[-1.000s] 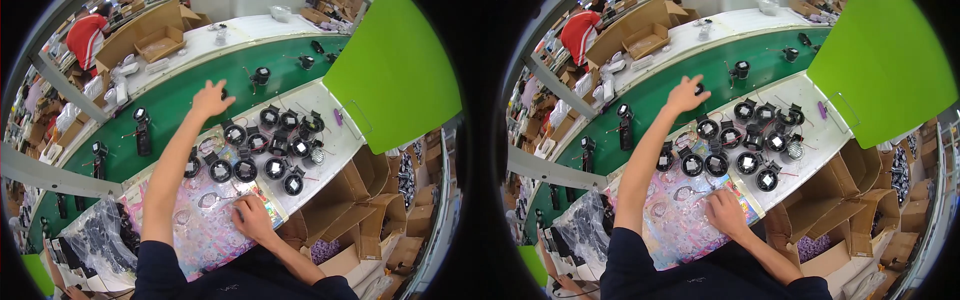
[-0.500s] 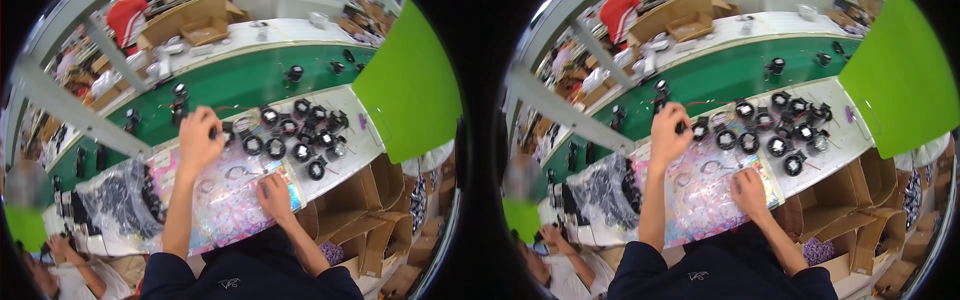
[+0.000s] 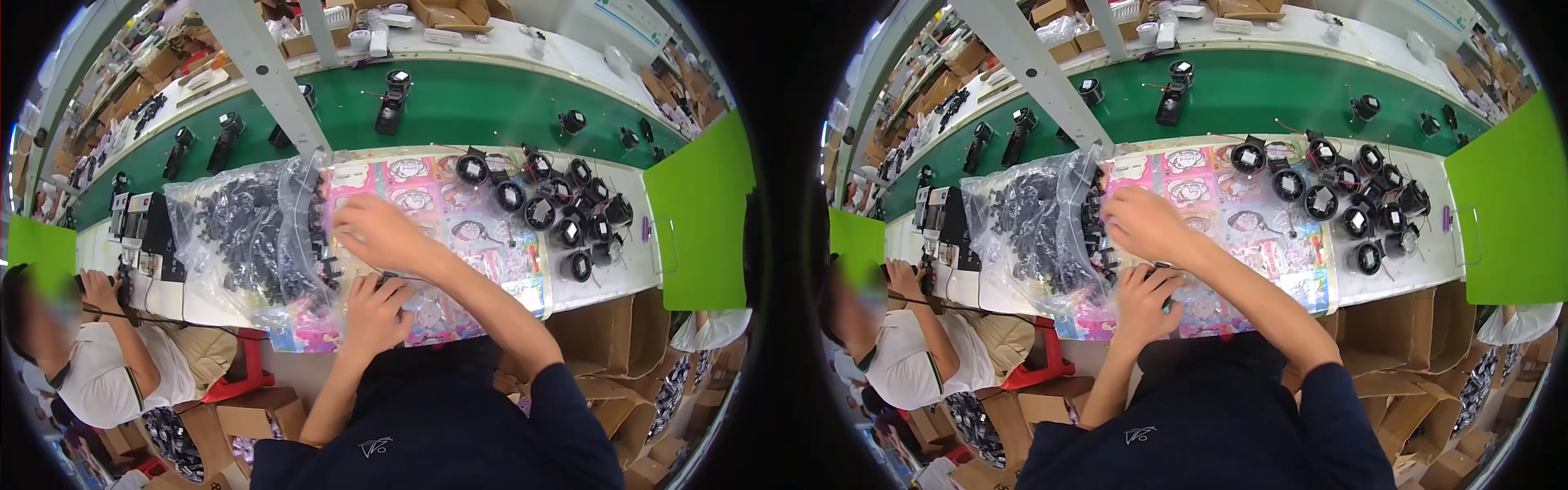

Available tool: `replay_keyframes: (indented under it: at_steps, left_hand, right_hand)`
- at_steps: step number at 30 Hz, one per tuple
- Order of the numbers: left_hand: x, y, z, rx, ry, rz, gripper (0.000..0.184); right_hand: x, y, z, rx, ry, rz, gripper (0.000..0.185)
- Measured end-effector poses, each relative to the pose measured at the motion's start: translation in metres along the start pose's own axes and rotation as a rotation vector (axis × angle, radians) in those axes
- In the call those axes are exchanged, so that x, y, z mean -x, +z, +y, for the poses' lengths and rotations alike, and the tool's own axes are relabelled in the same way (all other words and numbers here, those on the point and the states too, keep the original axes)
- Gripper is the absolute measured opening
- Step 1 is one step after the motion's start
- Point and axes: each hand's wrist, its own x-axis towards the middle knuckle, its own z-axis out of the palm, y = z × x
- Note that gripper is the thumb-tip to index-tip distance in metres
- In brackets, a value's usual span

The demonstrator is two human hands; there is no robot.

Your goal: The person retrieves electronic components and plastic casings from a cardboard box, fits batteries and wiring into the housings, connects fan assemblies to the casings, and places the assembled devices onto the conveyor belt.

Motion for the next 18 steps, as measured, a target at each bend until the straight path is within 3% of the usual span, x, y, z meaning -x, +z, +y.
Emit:
replay_keyframes:
  at_steps: [5,9,13,15,17,18]
  left_hand:
    - [-0.002,-0.003,0.003,-0.064,0.055,-0.035,0.029]
    - [-0.009,-0.002,-0.001,-0.114,0.129,-0.083,0.025]
    - [-0.025,0.000,-0.002,-0.172,0.223,-0.151,0.029]
    - [-0.034,-0.020,0.011,-0.154,0.144,-0.186,0.038]
    - [-0.044,-0.047,0.020,-0.104,0.108,-0.185,0.053]
    - [-0.052,-0.063,0.024,-0.024,0.148,-0.120,0.048]
  right_hand:
    - [-0.034,0.073,0.019,0.167,0.135,-0.245,0.022]
    - [-0.038,0.077,0.018,0.182,0.234,-0.247,0.025]
    - [-0.034,0.039,0.019,-0.024,0.234,-0.128,0.029]
    - [-0.025,0.022,0.034,-0.091,0.141,-0.039,0.033]
    - [-0.017,-0.006,0.030,-0.108,0.236,0.032,0.034]
    - [-0.012,-0.022,0.025,-0.117,0.288,0.065,0.035]
